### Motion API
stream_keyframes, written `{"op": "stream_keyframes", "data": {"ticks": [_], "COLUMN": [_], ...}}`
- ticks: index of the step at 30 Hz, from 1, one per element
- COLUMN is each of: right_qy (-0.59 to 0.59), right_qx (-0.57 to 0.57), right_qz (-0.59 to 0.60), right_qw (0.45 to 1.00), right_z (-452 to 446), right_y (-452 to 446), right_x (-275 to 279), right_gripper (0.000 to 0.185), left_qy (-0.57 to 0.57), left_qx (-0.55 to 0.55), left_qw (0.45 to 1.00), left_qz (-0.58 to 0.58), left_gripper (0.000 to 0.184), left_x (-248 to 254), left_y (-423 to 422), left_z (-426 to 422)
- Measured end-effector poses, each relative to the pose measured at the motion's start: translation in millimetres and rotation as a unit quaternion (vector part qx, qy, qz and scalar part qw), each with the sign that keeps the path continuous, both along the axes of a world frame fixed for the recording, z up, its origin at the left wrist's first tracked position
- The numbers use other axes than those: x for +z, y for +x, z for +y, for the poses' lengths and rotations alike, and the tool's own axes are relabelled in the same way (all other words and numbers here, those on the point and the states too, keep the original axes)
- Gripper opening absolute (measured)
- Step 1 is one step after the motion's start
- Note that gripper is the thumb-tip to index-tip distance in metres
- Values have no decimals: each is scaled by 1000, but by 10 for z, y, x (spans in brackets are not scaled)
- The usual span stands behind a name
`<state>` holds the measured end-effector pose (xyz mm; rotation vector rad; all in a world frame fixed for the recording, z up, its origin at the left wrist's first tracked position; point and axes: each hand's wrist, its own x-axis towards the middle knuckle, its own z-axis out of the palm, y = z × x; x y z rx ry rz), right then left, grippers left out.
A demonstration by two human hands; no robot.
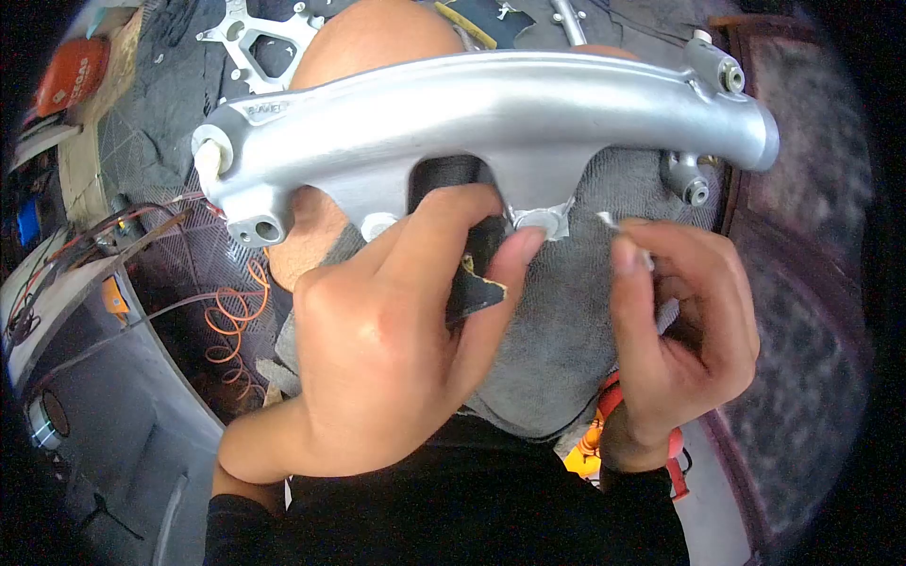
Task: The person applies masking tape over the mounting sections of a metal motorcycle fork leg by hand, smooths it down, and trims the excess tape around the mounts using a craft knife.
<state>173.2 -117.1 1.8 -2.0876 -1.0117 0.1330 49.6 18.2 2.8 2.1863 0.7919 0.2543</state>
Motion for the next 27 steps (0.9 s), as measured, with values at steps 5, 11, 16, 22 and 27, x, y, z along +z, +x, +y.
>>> {"op": "stream_keyframes", "data": {"ticks": [5, 11, 16, 22, 27], "right_qy": [-24, -30, -37, -25, -23], "right_qx": [61, 42, 54, 69, 60], "right_qz": [12, -11, -35, -70, -72], "right_qw": [998, 999, 997, 995, 995], "right_z": [53, 116, 131, 148, 152], "right_y": [-50, -96, -94, -82, -95], "right_x": [35, -22, -34, -102, -114], "right_gripper": [22, 25, 25, 24, 22], "left_qy": [-44, -40, -42, -38, -39], "left_qx": [13, 16, 20, 16, 14], "left_qw": [999, 999, 999, 999, 999], "left_qz": [2, -15, 2, -4, -6], "left_gripper": [13, 13, 20, 23, 23], "left_x": [45, 14, 51, 23, 3], "left_y": [-3, -12, 5, 8, 13], "left_z": [14, 3, -1, -18, -3]}}
